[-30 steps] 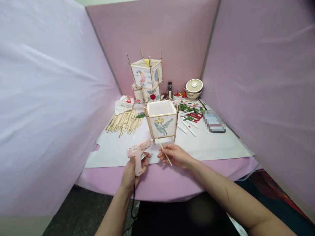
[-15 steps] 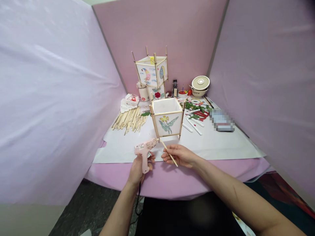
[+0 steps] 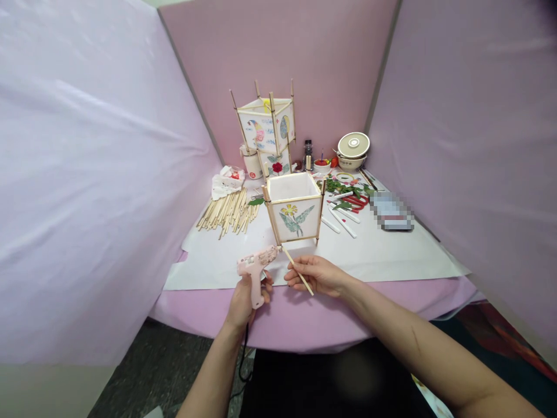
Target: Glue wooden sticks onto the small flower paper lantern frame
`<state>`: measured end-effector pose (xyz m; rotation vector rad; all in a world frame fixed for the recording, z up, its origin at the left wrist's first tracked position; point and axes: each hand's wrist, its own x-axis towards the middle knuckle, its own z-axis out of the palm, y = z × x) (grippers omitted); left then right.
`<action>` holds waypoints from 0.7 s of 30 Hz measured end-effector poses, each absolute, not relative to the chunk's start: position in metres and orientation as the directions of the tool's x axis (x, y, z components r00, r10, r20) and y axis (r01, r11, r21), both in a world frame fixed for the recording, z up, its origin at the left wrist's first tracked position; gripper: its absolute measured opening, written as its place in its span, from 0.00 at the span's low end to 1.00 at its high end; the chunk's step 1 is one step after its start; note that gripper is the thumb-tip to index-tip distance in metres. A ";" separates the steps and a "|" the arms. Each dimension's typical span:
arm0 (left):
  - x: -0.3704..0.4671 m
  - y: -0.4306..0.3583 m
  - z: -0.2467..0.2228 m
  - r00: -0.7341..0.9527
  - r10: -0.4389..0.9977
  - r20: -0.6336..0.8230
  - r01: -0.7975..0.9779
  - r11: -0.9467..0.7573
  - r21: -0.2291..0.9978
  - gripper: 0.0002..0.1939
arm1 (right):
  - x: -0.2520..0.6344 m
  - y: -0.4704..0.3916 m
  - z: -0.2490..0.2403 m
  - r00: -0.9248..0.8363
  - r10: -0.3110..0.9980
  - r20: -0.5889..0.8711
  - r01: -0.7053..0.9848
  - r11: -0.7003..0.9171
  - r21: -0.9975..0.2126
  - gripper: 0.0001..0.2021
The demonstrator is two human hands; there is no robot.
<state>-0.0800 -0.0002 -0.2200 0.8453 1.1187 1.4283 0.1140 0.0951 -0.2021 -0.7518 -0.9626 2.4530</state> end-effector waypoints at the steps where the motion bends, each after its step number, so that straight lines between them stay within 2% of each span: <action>1: -0.080 0.000 -0.220 -0.165 0.983 -0.083 -0.313 0.028 0.949 0.31 | 0.114 0.095 -0.202 -0.776 0.535 -0.333 -0.163 -0.681 -0.714 0.08; 21: -0.079 0.000 -0.222 -0.205 0.972 -0.115 -0.320 0.044 0.946 0.31 | 0.114 0.095 -0.203 -0.777 0.538 -0.328 -0.157 -0.669 -0.727 0.09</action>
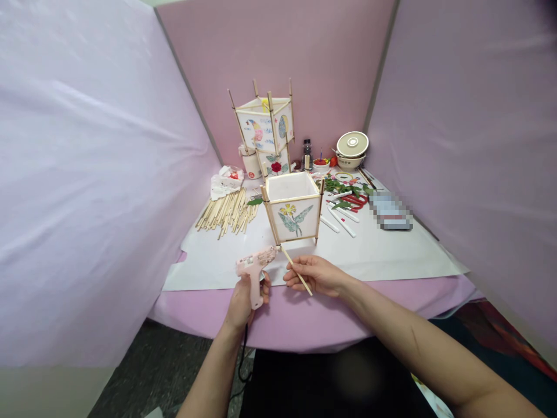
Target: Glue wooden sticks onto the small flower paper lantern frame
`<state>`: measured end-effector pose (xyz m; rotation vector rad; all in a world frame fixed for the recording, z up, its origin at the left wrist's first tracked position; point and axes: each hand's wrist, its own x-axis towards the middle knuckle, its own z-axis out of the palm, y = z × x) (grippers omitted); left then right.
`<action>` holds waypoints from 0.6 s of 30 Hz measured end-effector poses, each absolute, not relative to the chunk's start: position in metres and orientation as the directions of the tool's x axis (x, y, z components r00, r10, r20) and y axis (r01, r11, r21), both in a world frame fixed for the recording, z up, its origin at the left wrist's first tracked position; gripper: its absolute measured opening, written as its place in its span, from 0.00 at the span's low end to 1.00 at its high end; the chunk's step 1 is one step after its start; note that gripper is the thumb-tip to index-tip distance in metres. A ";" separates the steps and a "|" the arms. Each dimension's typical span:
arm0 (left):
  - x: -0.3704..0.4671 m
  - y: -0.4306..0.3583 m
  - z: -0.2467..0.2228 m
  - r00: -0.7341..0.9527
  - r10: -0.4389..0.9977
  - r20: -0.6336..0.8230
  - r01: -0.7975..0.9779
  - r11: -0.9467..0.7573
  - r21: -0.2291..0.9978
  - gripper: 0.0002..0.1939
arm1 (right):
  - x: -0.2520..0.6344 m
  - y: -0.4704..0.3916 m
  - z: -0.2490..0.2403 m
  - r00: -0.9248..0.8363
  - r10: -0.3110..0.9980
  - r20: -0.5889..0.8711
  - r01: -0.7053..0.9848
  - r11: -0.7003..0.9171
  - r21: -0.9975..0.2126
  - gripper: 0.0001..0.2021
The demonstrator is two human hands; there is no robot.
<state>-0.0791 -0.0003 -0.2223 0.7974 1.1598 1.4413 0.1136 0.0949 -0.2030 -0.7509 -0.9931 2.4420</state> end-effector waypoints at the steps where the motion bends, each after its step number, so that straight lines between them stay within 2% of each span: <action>1: -0.079 0.000 -0.221 -0.207 0.972 -0.115 -0.319 0.045 0.947 0.32 | 0.114 0.095 -0.203 -0.778 0.537 -0.327 -0.156 -0.669 -0.726 0.08; 18: -0.080 -0.001 -0.222 -0.193 0.975 -0.114 -0.297 0.052 0.953 0.32 | 0.114 0.094 -0.202 -0.779 0.535 -0.327 -0.151 -0.666 -0.730 0.08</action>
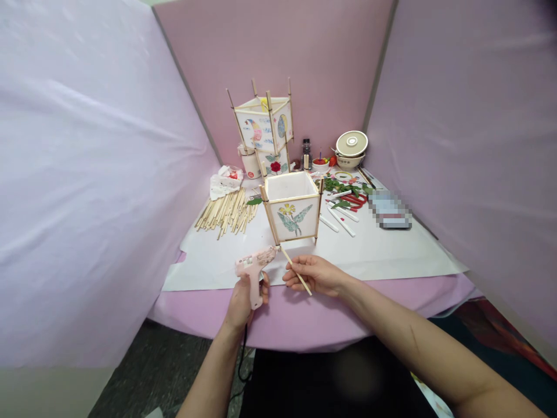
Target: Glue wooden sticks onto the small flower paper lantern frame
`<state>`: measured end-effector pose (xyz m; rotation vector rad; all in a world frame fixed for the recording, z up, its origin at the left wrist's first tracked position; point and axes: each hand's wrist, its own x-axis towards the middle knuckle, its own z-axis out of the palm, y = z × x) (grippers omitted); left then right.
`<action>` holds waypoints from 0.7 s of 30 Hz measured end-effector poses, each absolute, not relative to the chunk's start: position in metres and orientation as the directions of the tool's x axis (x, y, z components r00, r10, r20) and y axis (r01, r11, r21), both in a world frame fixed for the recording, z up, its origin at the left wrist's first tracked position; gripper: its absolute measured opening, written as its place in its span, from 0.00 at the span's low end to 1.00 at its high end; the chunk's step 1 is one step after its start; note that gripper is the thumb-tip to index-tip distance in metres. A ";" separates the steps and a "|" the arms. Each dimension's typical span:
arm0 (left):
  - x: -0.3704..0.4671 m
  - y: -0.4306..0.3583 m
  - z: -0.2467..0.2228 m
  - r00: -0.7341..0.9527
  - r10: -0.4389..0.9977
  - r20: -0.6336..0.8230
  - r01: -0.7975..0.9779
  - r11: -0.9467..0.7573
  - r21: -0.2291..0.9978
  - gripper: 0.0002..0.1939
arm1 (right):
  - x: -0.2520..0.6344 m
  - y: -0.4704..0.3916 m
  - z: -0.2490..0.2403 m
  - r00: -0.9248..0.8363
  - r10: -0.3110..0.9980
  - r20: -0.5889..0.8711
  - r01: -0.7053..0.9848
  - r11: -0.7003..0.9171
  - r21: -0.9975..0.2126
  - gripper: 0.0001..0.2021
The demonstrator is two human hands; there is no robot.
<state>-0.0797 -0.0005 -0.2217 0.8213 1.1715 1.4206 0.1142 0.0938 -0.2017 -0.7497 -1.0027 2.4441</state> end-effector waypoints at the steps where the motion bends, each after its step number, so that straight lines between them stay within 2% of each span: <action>1: -0.080 -0.001 -0.222 -0.187 0.976 -0.113 -0.297 0.053 0.954 0.32 | 0.114 0.094 -0.202 -0.779 0.534 -0.327 -0.150 -0.666 -0.731 0.08; 21: -0.079 0.000 -0.218 -0.180 0.978 -0.102 -0.250 0.054 0.967 0.32 | 0.114 0.095 -0.205 -0.795 0.527 -0.300 -0.162 -0.662 -0.732 0.10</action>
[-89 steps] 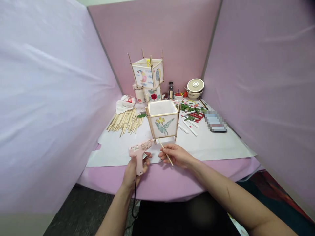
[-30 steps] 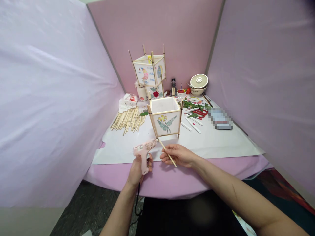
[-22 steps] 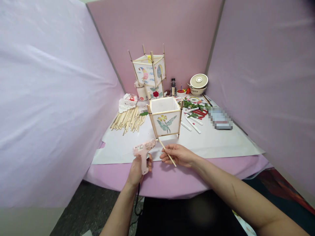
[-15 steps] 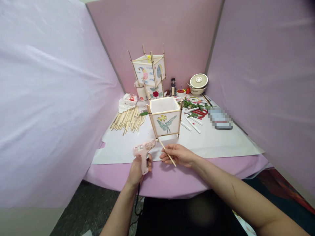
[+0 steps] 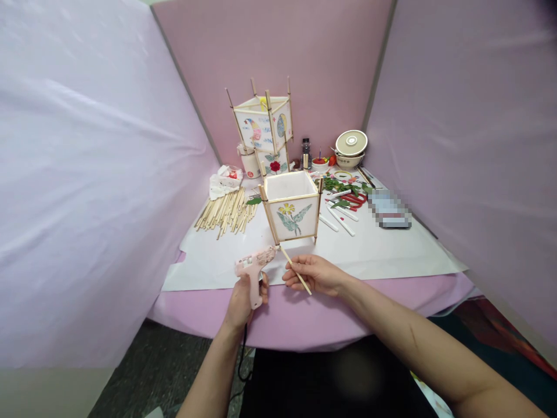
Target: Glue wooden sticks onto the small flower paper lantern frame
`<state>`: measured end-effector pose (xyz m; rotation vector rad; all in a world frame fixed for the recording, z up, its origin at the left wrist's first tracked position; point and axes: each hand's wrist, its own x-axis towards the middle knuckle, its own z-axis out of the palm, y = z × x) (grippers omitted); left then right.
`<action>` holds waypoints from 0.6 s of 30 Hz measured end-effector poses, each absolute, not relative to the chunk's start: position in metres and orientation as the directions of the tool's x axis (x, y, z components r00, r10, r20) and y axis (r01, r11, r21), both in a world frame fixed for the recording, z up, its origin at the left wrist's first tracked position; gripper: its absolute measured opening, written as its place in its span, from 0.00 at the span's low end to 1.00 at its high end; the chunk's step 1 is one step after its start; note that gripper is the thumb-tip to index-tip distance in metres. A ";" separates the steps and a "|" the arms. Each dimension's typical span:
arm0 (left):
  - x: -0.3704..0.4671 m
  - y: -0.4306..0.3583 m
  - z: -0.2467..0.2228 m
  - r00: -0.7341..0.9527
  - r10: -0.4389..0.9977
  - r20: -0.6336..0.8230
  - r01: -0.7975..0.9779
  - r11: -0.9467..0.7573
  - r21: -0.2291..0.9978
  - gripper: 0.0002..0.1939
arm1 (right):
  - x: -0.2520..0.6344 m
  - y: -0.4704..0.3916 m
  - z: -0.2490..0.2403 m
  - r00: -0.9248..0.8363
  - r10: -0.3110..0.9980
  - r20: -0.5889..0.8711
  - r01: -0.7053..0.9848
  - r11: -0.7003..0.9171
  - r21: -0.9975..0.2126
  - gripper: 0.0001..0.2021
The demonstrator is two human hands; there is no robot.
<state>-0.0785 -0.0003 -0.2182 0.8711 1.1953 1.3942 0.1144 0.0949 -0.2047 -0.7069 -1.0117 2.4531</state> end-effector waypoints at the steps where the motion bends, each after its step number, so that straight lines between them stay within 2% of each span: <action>1: -0.079 0.000 -0.218 -0.182 0.978 -0.102 -0.249 0.054 0.967 0.31 | 0.114 0.095 -0.205 -0.795 0.526 -0.302 -0.161 -0.663 -0.731 0.10; 9: -0.078 0.000 -0.217 -0.185 0.976 -0.110 -0.254 0.061 0.965 0.32 | 0.114 0.095 -0.204 -0.787 0.532 -0.312 -0.156 -0.662 -0.733 0.09; 18: -0.076 0.000 -0.212 -0.192 0.976 -0.100 -0.375 0.021 0.927 0.34 | 0.114 0.094 -0.203 -0.780 0.541 -0.315 -0.165 -0.663 -0.730 0.08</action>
